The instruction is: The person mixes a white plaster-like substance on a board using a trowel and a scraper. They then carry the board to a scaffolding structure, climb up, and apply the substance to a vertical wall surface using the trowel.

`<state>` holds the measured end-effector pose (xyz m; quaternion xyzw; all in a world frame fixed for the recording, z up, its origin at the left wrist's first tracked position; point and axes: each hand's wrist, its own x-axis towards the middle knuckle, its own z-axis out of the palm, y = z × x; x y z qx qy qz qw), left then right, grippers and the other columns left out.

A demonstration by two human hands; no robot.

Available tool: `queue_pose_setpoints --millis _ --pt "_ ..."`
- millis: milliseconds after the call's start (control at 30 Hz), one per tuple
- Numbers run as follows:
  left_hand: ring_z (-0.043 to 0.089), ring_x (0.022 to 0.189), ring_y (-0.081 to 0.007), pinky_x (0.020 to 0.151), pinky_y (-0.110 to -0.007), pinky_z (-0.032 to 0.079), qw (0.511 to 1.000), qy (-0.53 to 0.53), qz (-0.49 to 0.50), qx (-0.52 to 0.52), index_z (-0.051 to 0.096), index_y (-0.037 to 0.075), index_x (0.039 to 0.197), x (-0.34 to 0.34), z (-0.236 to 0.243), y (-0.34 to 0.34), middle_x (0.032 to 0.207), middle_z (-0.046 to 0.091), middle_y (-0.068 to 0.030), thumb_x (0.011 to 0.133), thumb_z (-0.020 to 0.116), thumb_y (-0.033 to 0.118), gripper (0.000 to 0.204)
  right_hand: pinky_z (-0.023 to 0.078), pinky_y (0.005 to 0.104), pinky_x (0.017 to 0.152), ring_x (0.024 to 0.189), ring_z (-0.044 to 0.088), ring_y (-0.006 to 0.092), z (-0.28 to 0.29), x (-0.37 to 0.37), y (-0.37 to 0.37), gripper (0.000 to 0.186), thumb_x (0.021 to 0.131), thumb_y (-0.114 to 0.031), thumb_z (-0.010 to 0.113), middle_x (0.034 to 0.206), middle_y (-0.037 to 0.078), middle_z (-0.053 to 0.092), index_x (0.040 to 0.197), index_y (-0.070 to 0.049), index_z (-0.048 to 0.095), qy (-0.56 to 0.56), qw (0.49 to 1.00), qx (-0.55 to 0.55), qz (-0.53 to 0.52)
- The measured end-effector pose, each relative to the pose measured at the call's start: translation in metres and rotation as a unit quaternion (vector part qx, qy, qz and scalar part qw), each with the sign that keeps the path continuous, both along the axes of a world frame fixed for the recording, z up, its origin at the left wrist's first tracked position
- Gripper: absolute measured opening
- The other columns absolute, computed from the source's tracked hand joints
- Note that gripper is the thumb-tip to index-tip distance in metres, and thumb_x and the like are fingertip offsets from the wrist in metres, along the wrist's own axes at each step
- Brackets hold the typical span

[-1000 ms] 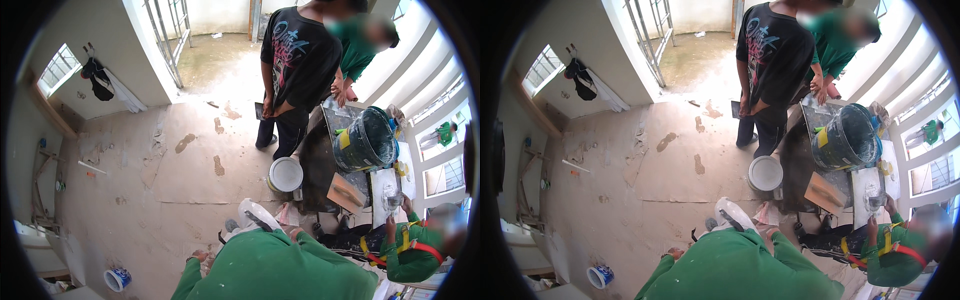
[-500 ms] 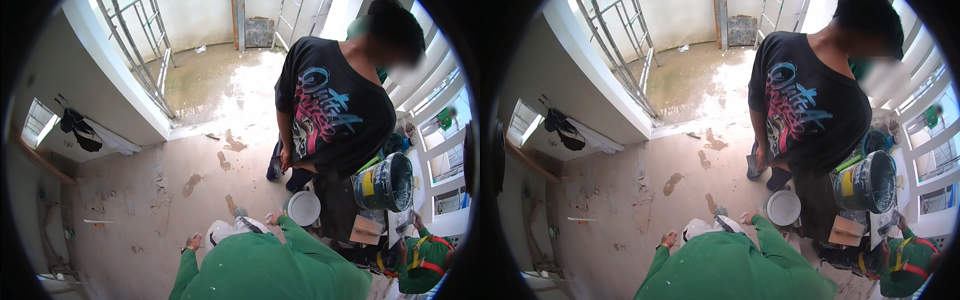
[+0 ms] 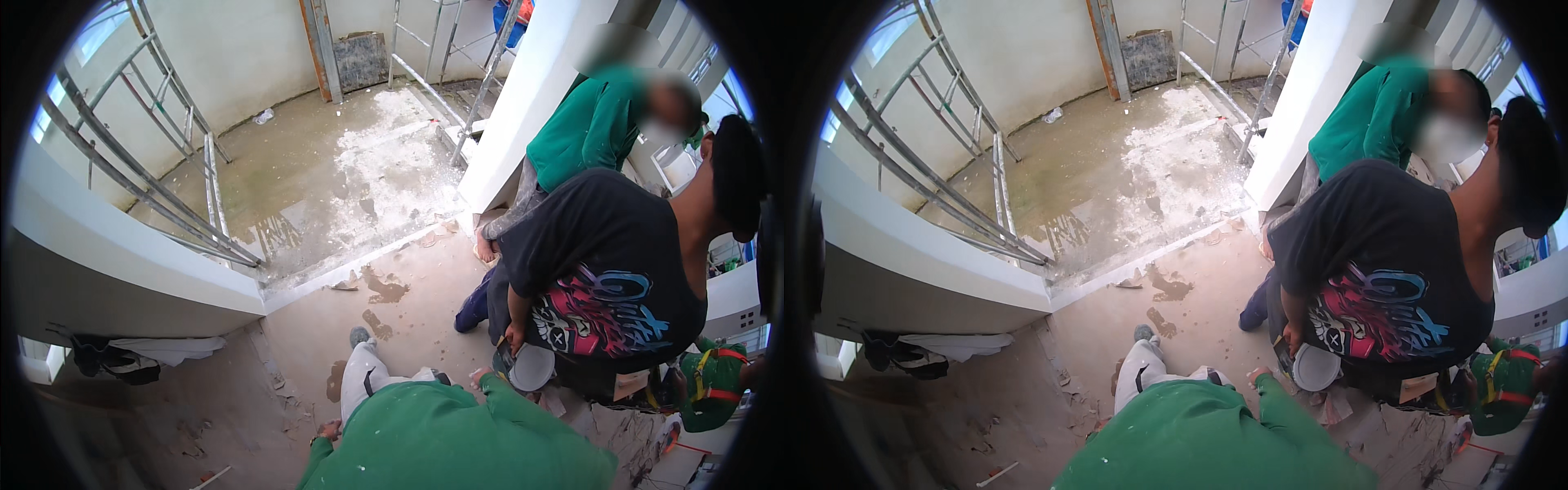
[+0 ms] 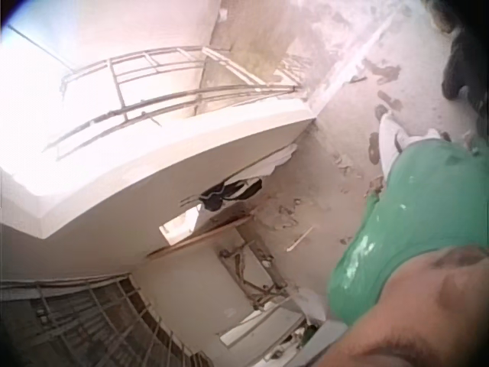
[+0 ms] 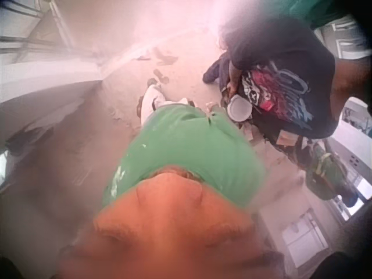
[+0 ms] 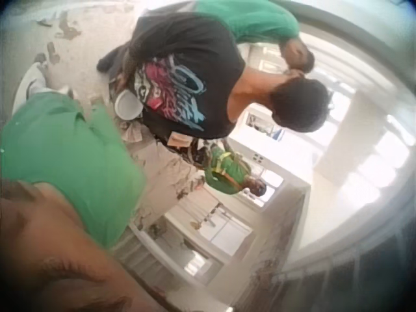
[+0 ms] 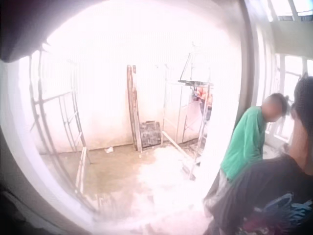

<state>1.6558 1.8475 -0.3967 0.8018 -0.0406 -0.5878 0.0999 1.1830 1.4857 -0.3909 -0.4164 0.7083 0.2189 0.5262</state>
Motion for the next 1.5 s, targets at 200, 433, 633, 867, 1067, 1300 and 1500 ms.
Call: queue_pose_setpoints --millis 200,433,633,867,1067,1300,1500 --pt "0.067 0.077 -0.0179 0.065 -0.035 0.055 0.984 -0.104 -0.044 -0.138 0.066 0.004 0.114 0.243 0.001 -0.173 0.095 0.069 -0.0105 0.091 0.065 0.046 0.048 0.053 0.0325 0.049 0.059 0.066 0.016 0.03 0.096 -0.062 0.025 0.096 -0.025 0.057 0.083 0.008 0.071 0.1 -0.004 0.069 -0.087 0.996 0.035 -0.002" --pt "0.069 0.094 -0.0291 0.082 -0.042 0.052 0.96 -0.22 -0.126 -0.117 0.068 -0.003 0.11 0.441 0.008 -0.416 0.098 0.072 -0.0183 0.09 0.064 0.042 0.05 0.054 0.0309 0.054 0.065 0.066 0.017 0.009 0.228 -0.173 0.03 0.097 -0.031 0.056 0.081 0.006 0.069 0.108 -0.005 0.067 -0.135 0.97 -0.04 -0.197" --pt "0.069 0.095 -0.0345 0.073 -0.044 0.054 0.991 -0.035 0.003 -0.128 0.053 0.006 0.134 0.445 0.012 -0.59 0.127 0.062 -0.0132 0.094 0.06 0.046 0.058 0.054 0.0349 0.057 0.067 0.068 0.0164 -0.081 0.253 -0.282 0.033 0.098 -0.036 0.053 0.088 0.006 0.07 0.106 -0.008 0.067 -0.071 0.996 0.01 0.057" --pt "0.069 0.095 -0.0317 0.072 -0.043 0.055 0.973 0.032 -0.226 -0.028 0.047 0.003 0.139 0.464 0.011 -0.726 0.118 0.066 -0.0137 0.093 0.059 0.048 0.066 0.052 0.0303 0.056 0.065 0.065 0.0157 -0.041 0.332 -0.566 0.03 0.094 -0.033 0.063 0.085 0.005 0.069 0.108 -0.006 0.067 -0.154 0.962 -0.219 -0.047" --pt "0.067 0.099 -0.0315 0.079 -0.043 0.054 0.93 0.026 -0.364 -0.036 0.044 0.006 0.142 0.516 -0.043 -0.929 0.121 0.065 -0.0135 0.095 0.056 0.046 0.063 0.053 0.0306 0.06 0.069 0.066 0.0166 -0.026 0.413 -0.762 0.025 0.097 -0.023 0.06 0.09 0.006 0.069 0.114 -0.006 0.066 -0.262 0.844 -0.292 -0.366" --pt "0.065 0.104 -0.0313 0.087 -0.044 0.053 0.873 0.021 -0.476 -0.103 0.041 0.009 0.146 0.61 -0.108 -1.23 0.124 0.064 -0.0134 0.098 0.051 0.044 0.06 0.048 0.0409 0.098 0.115 0.063 0.0309 -0.266 0.459 -0.729 0.052 0.092 -0.051 0.049 0.122 0.013 0.068 0.116 -0.011 0.07 0.161 0.98 -0.091 -0.075" --pt "0.063 0.108 -0.0311 0.094 -0.045 0.052 0.807 -0.044 -0.582 -0.093 0.039 0.012 0.149 0.699 -0.092 -1.458 0.126 0.063 -0.0132 0.1 0.047 0.042 0.058 0.048 0.0428 0.098 0.116 0.062 0.0316 -0.23 0.606 -0.819 0.053 0.087 -0.049 0.058 0.123 0.013 0.066 0.124 -0.012 0.064 -0.092 0.977 0.031 -0.188"
